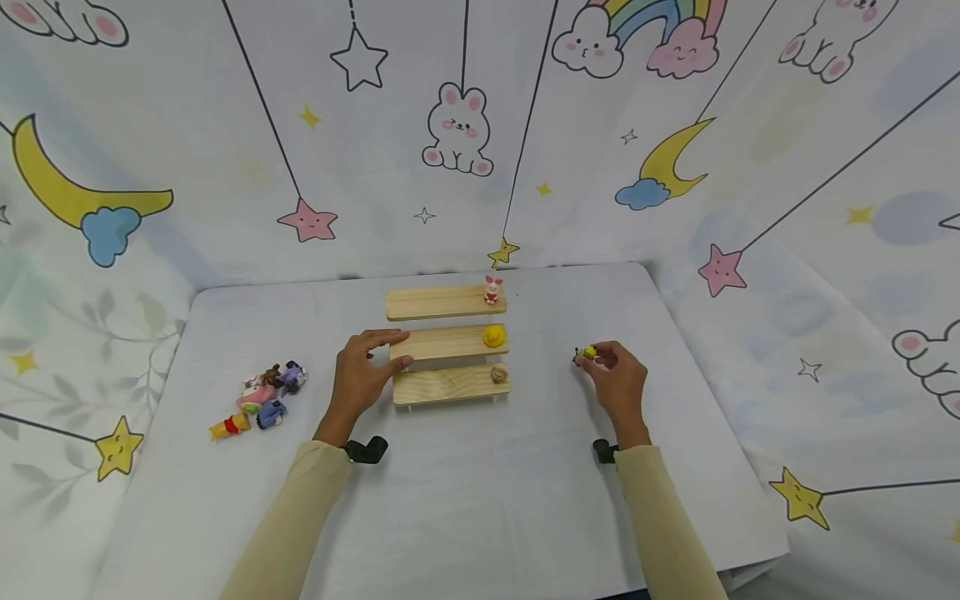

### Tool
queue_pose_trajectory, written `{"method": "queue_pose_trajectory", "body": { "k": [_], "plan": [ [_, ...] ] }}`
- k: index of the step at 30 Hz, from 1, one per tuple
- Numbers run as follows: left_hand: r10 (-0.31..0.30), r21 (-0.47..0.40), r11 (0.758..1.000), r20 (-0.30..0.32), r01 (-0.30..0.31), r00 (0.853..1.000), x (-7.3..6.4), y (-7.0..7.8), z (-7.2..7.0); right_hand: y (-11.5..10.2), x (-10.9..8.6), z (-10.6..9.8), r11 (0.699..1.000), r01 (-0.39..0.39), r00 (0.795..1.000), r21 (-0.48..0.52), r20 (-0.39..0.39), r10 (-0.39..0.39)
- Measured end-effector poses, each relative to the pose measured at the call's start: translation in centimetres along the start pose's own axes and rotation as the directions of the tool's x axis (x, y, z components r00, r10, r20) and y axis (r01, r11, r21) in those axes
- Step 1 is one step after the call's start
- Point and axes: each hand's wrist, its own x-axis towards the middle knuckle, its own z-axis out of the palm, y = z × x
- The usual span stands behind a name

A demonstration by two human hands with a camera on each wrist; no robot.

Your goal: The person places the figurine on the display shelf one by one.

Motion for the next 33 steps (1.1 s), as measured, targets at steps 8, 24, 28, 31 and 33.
{"method": "queue_pose_trajectory", "body": {
  "k": [8,24,28,31,33],
  "plan": [
    [-0.006,-0.011,1.000,-0.002,0.006,1.000,0.0,0.0,0.0,-1.8,0.4,0.0,0.994,0.098,0.995,0.048,-0.032,-0.096],
    [-0.008,-0.014,1.000,0.005,0.008,1.000,-0.1,-0.1,0.0,-6.6,1.5,0.7,0.957,0.273,0.961,0.096,-0.076,-0.266],
    [-0.011,-0.017,1.000,0.005,0.011,1.000,0.0,-0.1,0.0,-8.0,1.8,0.9,0.947,0.304,0.952,0.104,-0.076,-0.297],
    [-0.013,-0.019,1.000,0.005,0.013,1.000,0.0,0.0,0.0,-9.0,2.0,1.1,0.939,0.325,0.945,0.111,-0.076,-0.318],
    [-0.012,-0.015,1.000,0.005,0.012,1.000,0.0,0.0,0.0,-9.6,2.1,1.3,0.935,0.338,0.941,0.111,-0.074,-0.331]
  ]
}}
